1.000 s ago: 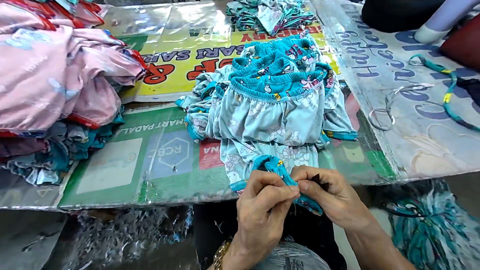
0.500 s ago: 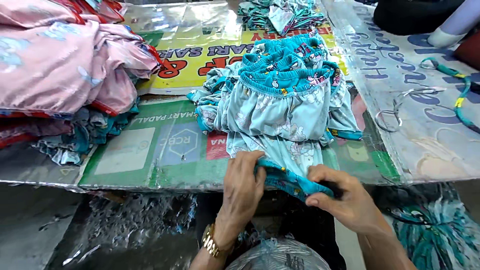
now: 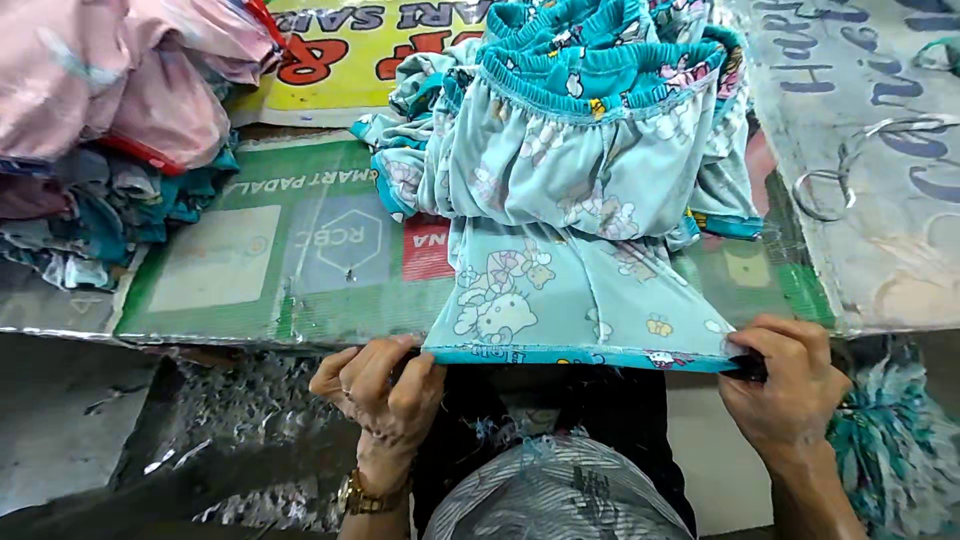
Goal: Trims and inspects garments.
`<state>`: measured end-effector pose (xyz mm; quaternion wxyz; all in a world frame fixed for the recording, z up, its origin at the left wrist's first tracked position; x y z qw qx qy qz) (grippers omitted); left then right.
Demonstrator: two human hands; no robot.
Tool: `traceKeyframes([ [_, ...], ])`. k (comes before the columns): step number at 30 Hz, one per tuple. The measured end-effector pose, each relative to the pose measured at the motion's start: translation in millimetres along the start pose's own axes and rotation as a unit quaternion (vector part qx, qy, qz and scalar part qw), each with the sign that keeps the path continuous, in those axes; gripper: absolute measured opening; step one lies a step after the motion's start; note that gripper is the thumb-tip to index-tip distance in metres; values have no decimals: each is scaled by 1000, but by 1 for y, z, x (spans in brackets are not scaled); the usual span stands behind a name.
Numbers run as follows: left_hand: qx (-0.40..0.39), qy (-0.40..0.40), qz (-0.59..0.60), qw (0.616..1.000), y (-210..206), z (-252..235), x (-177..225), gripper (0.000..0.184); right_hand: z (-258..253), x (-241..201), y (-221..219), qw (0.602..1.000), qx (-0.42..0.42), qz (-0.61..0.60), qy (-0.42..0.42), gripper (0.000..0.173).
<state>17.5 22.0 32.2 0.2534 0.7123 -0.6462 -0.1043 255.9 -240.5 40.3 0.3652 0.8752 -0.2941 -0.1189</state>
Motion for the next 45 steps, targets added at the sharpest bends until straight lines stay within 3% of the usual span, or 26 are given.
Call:
traceKeyframes([
  [3, -67, -32, 32, 997, -9, -5, 19, 4, -4, -9, -3, 998, -30, -53, 16, 10],
  [6, -161, -54, 119, 978, -29, -18, 43, 11, -10, -22, -9, 983, -76, -163, 31, 10],
  [9, -211, 30, 280, 936, -43, -36, 35, 15, -16, -19, -20, 922, -131, -360, -58, 11],
  [11, -207, 168, 412, 871, -50, -41, 17, 25, -16, -11, -31, 838, -164, -489, -179, 8],
  [14, -151, 354, 517, 764, -64, -39, -6, 26, -13, -7, -44, 738, -166, -586, -290, 20],
  [17, -116, 410, 539, 726, -66, -40, -15, 24, -14, 2, -45, 704, -137, -605, -346, 21],
  [24, -105, 413, 558, 712, -66, -55, -12, 24, -25, -5, -41, 691, -136, -626, -335, 21],
  [28, -130, 356, 535, 755, -59, -86, -14, 24, -55, -4, -30, 718, -125, -621, -288, 21],
  [33, -132, 224, 462, 848, -47, -163, -20, 23, -125, 1, -5, 810, -97, -553, -168, 21],
  [37, -115, 187, 384, 897, -56, -219, -25, 24, -186, 3, -3, 869, -77, -474, -115, 23],
  [41, -113, 171, 319, 925, -89, -251, -35, 27, -236, 9, -28, 929, -53, -356, -88, 28],
  [43, -133, 162, 245, 946, -124, -254, -46, 31, -254, 11, -57, 970, -51, -226, -72, 35],
  [45, -171, 167, 195, 951, -173, -239, -62, 36, -257, 8, -106, 987, -79, -123, -68, 43],
])
Point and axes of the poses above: each hand's wrist, its own z-axis away from the middle knuckle, its own y-axis out of the back of the hand, x = y × z, the point moved 10 cm from there along -z, towards the middle knuckle, and after that the axes turned 13 degrees about z, right-handed, at the moved point
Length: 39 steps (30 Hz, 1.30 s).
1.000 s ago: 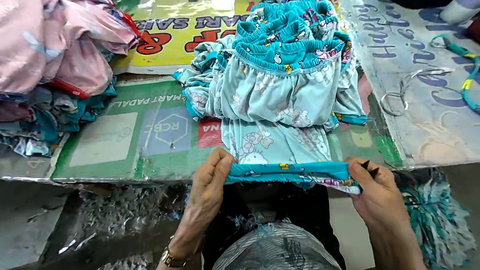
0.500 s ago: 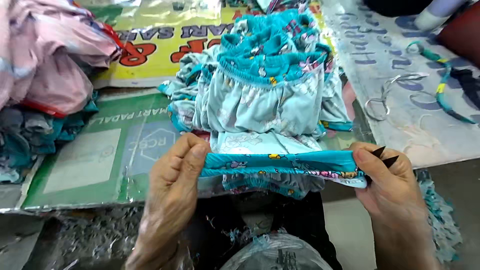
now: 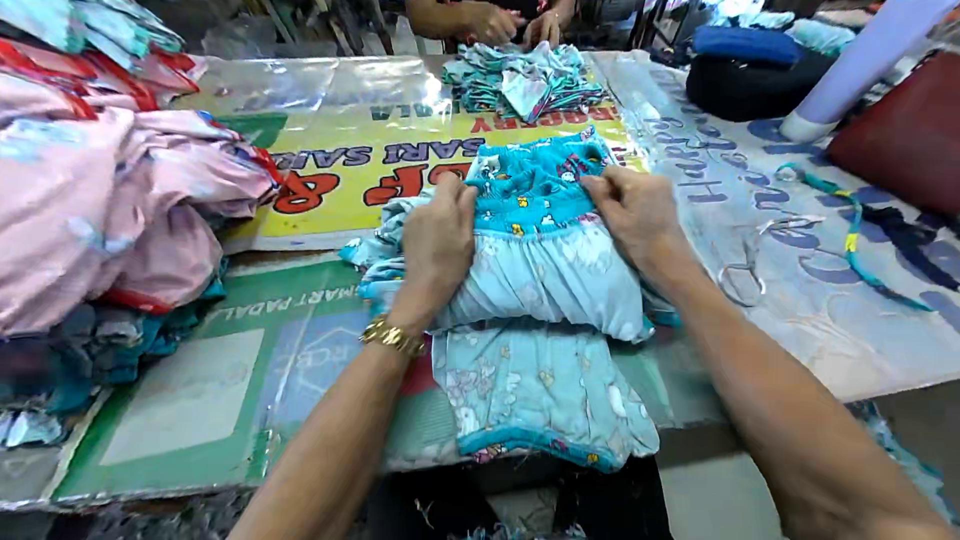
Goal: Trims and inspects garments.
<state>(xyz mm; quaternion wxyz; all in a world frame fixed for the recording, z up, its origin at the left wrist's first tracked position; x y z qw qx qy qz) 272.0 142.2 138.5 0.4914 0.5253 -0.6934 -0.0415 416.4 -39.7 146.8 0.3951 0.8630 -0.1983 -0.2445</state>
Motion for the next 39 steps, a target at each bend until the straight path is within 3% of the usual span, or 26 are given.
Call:
traceKeyframes([
  [3, 20, 7, 11, 1000, -14, -6, -27, 38, -6, 7, -34, 999, -11, 46, -20, 45],
  [6, 38, -44, -40, 998, -1, 7, 0, 41, 0, 8, -31, 999, -10, 40, -23, 45],
  [9, 7, -264, -100, 959, -9, 47, 71, 40, 1, 12, -29, 999, -5, 29, -31, 45],
  [11, -70, -356, -104, 926, -47, 67, 81, 42, 2, 15, -30, 999, -22, 5, -37, 45],
  [13, -134, -344, -129, 920, -77, 67, 68, 49, 2, 21, -24, 995, -32, -77, -55, 41],
  [16, -157, -314, -104, 931, -78, 62, 68, 49, 31, 16, 13, 989, -2, -131, -61, 39],
  [19, -174, -270, -37, 946, -44, 72, 83, 43, 109, -42, 41, 988, -56, -118, 80, 30],
  [22, -155, -224, -11, 962, 3, 112, 91, 26, 201, -87, 30, 968, -105, -28, 224, 42],
  [24, -222, -179, -16, 958, 4, 157, 71, 38, 236, -89, 20, 966, -92, 63, 231, 32],
  [26, -252, -125, -25, 959, -4, 195, 48, 47, 245, -80, 20, 977, -71, 66, 189, 17],
  [28, -210, -85, 5, 974, -4, 214, 34, 33, 243, -71, 23, 987, -71, 7, 143, 11],
  [32, -84, -43, 144, 985, 17, 218, 37, 18, 226, -79, 40, 982, -48, -133, 125, 19],
  [35, -67, -82, 171, 979, 6, 213, 59, 37, 209, -106, 61, 970, -25, -174, 167, 19],
  [39, 58, -32, 111, 992, 3, 196, 52, 30, 196, -132, 85, 953, -18, -222, 205, 18],
])
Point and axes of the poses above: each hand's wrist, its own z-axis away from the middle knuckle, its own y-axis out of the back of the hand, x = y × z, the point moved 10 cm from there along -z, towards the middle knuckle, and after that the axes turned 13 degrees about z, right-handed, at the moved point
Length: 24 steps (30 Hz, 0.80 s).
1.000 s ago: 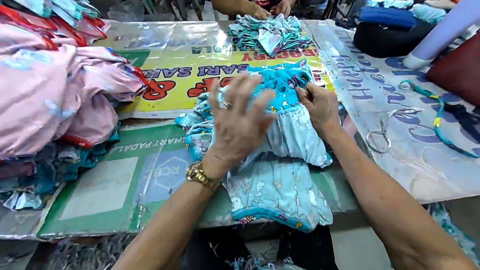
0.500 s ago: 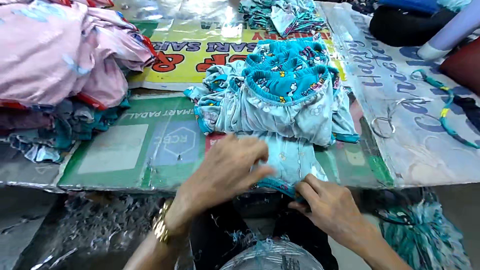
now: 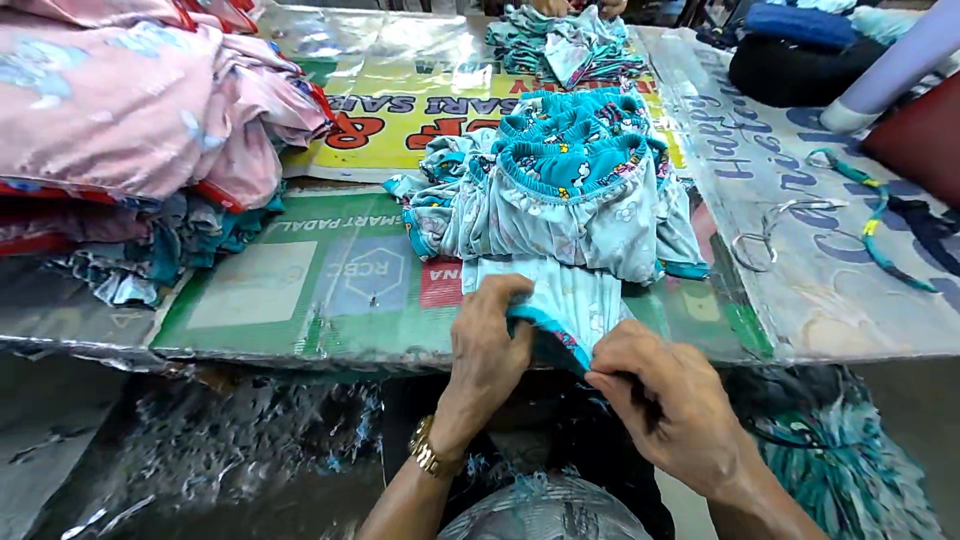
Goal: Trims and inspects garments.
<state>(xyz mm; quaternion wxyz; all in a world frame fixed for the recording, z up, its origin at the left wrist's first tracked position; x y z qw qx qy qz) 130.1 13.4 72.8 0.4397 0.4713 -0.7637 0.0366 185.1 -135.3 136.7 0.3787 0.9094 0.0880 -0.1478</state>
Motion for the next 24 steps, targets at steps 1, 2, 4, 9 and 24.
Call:
traceKeyframes([
  [1, 16, 11, -35, 999, 2, -4, -4, 32, -1, 2, 6, 1000, 3, -13, -5, 18],
  [2, 14, 16, -71, 997, 4, -6, -8, 33, -1, 7, 15, 1000, 5, -10, -15, 17],
  [4, 11, 6, -104, 995, 20, -8, -9, 28, 3, 28, 33, 996, 7, 80, -39, 14],
  [9, -2, -171, -183, 968, 72, 6, 25, 12, 26, 66, 26, 955, -21, 288, -68, 14],
  [24, -187, -177, -157, 953, -15, -33, 21, 20, -16, 47, -7, 953, 100, -264, -109, 27],
])
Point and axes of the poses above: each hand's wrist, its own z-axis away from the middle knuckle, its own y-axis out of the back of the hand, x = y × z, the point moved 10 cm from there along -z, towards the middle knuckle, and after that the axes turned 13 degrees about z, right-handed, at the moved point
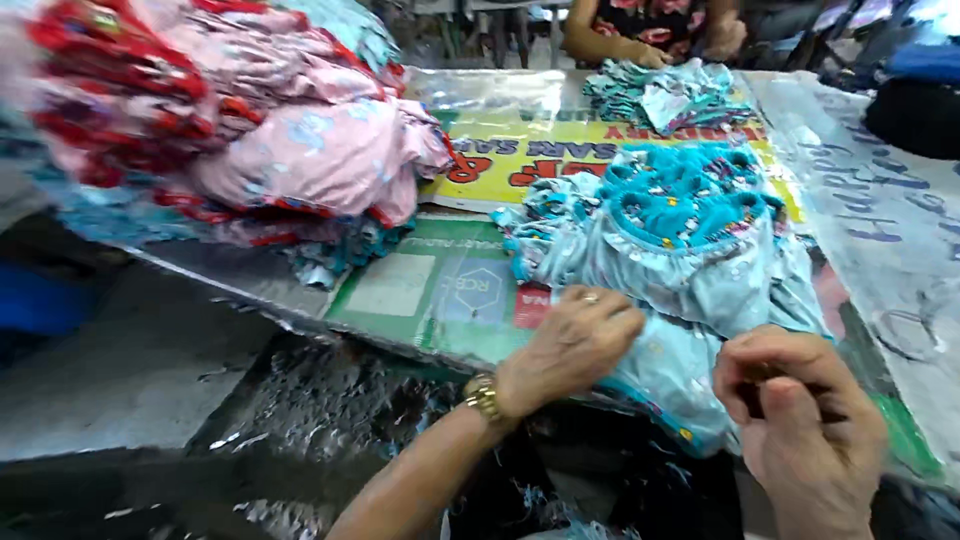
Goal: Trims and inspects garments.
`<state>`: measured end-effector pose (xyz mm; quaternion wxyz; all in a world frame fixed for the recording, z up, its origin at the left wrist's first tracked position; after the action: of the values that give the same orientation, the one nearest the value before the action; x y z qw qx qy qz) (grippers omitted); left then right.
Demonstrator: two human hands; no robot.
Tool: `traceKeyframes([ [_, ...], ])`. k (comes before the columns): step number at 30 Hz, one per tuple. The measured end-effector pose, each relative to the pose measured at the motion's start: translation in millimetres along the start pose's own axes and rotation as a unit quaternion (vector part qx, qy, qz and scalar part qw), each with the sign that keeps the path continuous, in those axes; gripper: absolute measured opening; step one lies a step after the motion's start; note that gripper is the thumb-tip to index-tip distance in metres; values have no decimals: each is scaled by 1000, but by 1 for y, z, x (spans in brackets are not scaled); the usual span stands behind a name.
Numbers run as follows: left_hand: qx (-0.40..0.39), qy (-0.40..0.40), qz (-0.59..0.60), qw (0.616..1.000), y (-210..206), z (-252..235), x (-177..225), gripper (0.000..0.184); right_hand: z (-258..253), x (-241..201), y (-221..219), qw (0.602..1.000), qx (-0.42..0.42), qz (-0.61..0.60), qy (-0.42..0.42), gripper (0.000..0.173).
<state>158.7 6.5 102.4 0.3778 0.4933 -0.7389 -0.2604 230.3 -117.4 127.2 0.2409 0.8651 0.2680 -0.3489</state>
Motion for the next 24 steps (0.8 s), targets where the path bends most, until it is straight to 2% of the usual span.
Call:
traceKeyframes([
  [3, -79, 0, 25, 997, -50, 1, -7, 29, 1, 38, -24, 993, 39, -91, -60, 29],
  [5, -94, -2, -9, 996, -55, 9, -2, 37, 11, 69, -31, 984, 61, -122, -119, 28],
  [6, -100, 2, -31, 995, -54, 13, 2, 47, 14, 77, -29, 978, 66, -137, -140, 28],
  [9, -121, 6, -70, 990, -58, 34, 14, 72, 20, 82, -24, 972, 61, -164, -158, 30],
  [11, -120, -6, -92, 988, -61, 44, 20, 79, 20, 82, -25, 974, 45, -160, -155, 30],
  [13, -112, -24, -111, 987, -61, 52, 25, 72, 20, 81, -26, 977, 35, -152, -147, 29],
  [17, -45, -91, -76, 992, -53, 70, 36, 38, 20, 78, -28, 984, 30, -117, -129, 23],
  [20, 15, -128, -26, 991, -45, 84, 43, 31, 21, 74, -32, 993, 10, -62, -98, 27],
  [24, 75, -84, -42, 993, -44, 95, 52, 28, 22, 74, -29, 990, -1, -108, -93, 42],
])
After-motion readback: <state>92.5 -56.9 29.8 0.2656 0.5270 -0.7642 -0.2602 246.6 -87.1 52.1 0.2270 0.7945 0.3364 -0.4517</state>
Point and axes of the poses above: each hand's wrist, its own z-axis away from the middle knuckle, its own y-axis out of the back of the hand, x = y × z, the point moved 10 cm from there along -z, towards the middle knuckle, and after that the axes turned 13 degrees about z, right-handed, at the moved point
